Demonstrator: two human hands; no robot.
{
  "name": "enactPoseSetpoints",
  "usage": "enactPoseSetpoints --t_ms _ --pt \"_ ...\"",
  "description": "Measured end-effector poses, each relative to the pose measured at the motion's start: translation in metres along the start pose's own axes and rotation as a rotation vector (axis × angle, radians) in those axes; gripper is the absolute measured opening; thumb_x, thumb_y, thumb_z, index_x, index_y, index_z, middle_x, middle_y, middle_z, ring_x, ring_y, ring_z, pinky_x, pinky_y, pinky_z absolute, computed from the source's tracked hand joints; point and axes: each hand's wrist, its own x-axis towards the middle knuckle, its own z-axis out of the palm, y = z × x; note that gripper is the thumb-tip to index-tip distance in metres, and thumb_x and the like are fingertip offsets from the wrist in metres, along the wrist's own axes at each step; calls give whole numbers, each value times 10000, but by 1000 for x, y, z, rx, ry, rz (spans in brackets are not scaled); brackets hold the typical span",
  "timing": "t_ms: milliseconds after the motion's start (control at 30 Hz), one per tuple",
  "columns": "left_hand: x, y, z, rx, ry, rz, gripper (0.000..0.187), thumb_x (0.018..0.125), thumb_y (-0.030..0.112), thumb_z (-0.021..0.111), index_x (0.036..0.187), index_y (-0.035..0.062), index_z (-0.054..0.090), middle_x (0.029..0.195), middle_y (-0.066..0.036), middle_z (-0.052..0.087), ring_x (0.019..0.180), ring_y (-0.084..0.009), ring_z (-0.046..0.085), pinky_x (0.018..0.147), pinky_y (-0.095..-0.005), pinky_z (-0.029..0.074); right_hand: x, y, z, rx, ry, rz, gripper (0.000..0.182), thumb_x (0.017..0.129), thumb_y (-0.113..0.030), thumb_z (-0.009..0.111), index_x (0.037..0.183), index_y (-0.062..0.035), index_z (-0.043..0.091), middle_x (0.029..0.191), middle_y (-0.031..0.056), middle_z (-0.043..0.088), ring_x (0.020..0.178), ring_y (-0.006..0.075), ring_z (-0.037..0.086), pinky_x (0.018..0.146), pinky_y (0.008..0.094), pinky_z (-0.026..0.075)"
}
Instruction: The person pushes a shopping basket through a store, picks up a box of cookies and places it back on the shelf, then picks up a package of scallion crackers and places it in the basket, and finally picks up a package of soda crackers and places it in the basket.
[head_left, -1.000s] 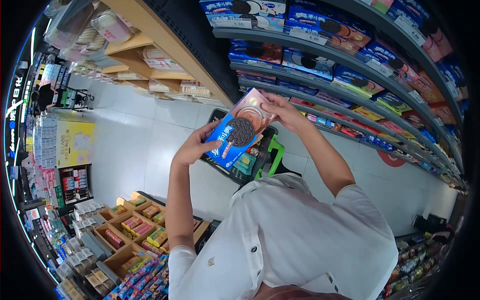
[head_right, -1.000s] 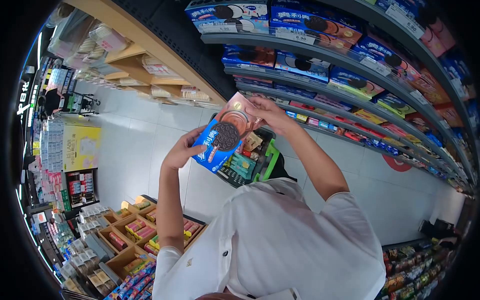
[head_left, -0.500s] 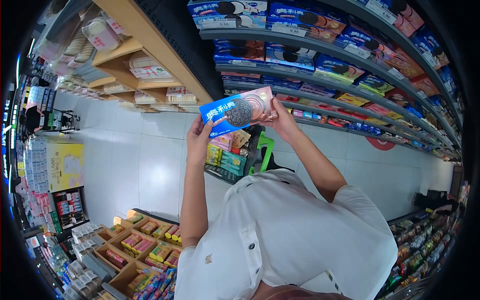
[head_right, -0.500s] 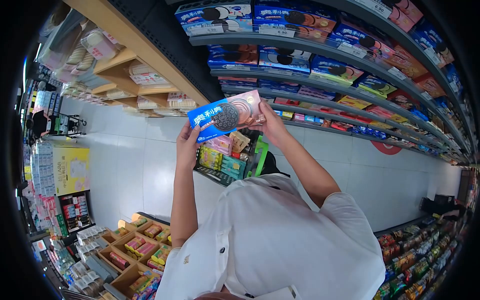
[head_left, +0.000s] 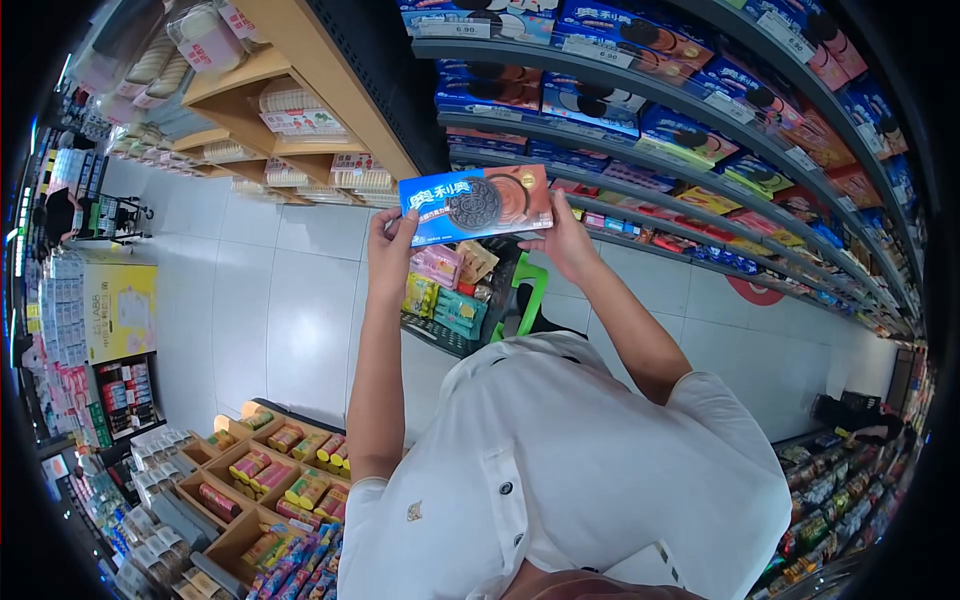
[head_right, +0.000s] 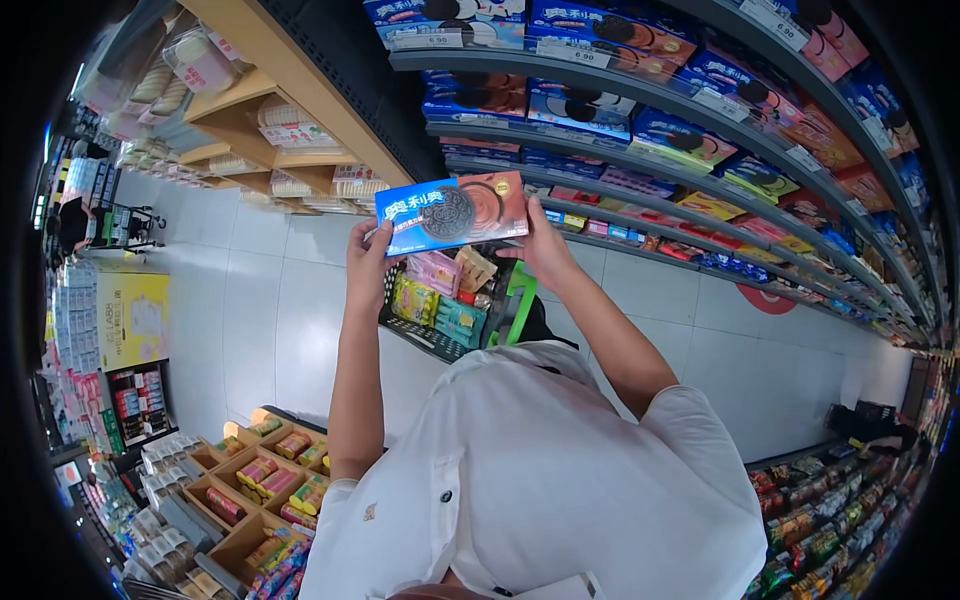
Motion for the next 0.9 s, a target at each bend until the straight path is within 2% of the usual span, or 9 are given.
enactPoseSetpoints --t_ms 133,200,300,433,533,600,700,800,900 --pt "7 -1 1 -4 -26 17 403 943 203 691 1218 1 476 1050 -124 662 895 -143 644 765 -285 533 4 1 -3 8 3 -2 536 1042 -574 312 1341 -168 494 1239 19 604 1107 170 593 861 413 509" --pt "13 0 2 12 -26 9 389 945 186 689 1217 0 482 1059 -130 663 904 -148 645 784 -286 532 11 5 -13 -48 -33 31 581 1033 -521 421 1503 -185 353 1348 6 548 1150 143 568 839 361 509" --pt "33 -4 5 -14 -87 58 360 949 140 678 1222 -22 509 1101 -138 662 954 -153 644 838 -291 528 15 -1 -16 -338 24 5 606 1013 -391 555 1527 -166 324 1316 8 566 1106 112 580 809 313 508" --pt "64 -9 13 98 -195 181 430 942 101 678 1313 -60 533 1148 -129 666 1014 -132 625 893 -278 509 34 -9 -25 -342 96 -23 489 984 -279 629 1414 -125 454 1200 2 613 1057 102 577 806 304 484" --pt "99 -10 23 244 -238 224 457 937 79 671 1350 -64 535 1148 -98 670 1026 -116 617 904 -265 499 64 -18 -33 -341 119 -188 553 965 -233 658 1448 -91 428 1249 23 599 1075 111 580 844 311 493" --pt "129 -9 28 342 -253 246 462 936 63 663 1362 -63 534 1143 -82 673 1027 -110 616 908 -257 493 94 -26 -44 -662 161 -580 679 929 -175 680 1510 -47 354 1263 116 609 1101 185 599 888 302 503" --pt "174 1 43 391 -279 298 387 954 78 646 1327 -8 590 1130 -36 676 1028 -98 602 935 -257 468 129 -52 -46 -728 238 -592 629 894 -130 701 1453 -18 435 1268 153 601 1112 212 597 885 299 509" --pt "209 15 60 285 -340 362 396 944 83 659 1328 7 598 1078 -12 679 943 -73 587 857 -228 470 163 -73 -42 -738 300 -806 579 880 -185 721 1397 -29 511 1194 170 616 1085 222 598 826 309 524" --pt "233 24 76 321 -260 375 360 939 80 656 1293 18 628 1031 9 680 825 -34 514 704 -196 424 173 -91 -35 -894 384 -780 525 877 -263 724 1325 -29 581 1037 154 643 1010 263 601 739 343 522"
